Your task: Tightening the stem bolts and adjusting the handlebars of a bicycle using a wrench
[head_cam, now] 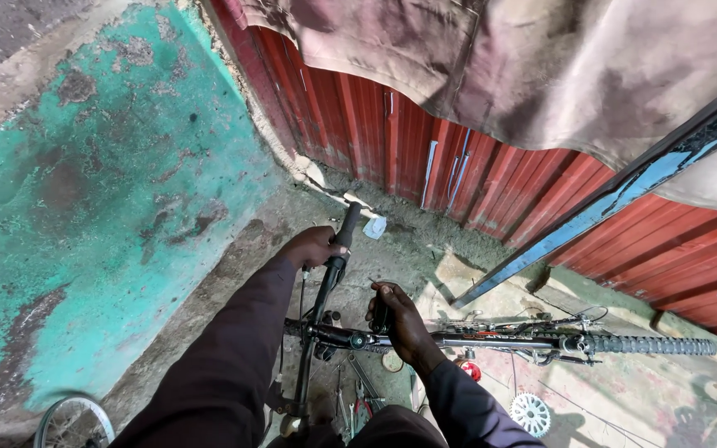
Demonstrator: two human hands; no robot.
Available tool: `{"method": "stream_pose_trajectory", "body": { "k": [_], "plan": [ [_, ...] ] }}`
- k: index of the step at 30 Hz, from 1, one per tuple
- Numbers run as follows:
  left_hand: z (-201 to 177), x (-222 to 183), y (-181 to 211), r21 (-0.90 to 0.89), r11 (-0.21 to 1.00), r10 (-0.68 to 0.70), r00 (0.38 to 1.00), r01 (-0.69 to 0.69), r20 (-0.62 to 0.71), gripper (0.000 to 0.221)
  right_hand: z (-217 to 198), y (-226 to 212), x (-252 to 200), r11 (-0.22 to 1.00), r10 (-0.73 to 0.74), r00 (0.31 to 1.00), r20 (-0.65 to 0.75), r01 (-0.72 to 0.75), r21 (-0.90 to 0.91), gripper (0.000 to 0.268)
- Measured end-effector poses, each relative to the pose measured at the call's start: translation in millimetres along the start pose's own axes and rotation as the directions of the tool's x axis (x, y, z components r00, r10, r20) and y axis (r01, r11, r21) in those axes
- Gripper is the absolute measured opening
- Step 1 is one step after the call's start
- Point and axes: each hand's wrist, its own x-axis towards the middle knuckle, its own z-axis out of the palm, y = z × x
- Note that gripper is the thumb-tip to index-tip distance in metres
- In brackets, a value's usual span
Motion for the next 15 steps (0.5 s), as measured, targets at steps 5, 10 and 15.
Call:
{"method": "stream_pose_trajectory", "body": {
  "k": [5, 10, 15],
  "plan": [
    [24.0, 44.4, -42.2, -0.296, 0.952, -0.082, 0.997, 0.079, 0.002, 0.050, 9.0, -2.4, 8.1, 0.998, -0.029, 0.999, 0.016, 0.030, -0.050, 0.035],
    [16.4, 22.2, -35.7, -0.598, 0.792, -0.113, 0.992, 0.123, 0.055, 0.042, 12.5, -4.7, 24.8, 0.994, -0.047, 0.999, -0.002, 0.046, -0.100, 0.038],
    [8.5, -7.5, -23.1, -0.784, 0.610, -0.073, 0.993, 0.114, 0.088, 0.040, 17.2, -8.8, 30.0, 0.983, -0.057, 0.998, 0.004, 0.056, -0.173, 0.037]
  ]
}}
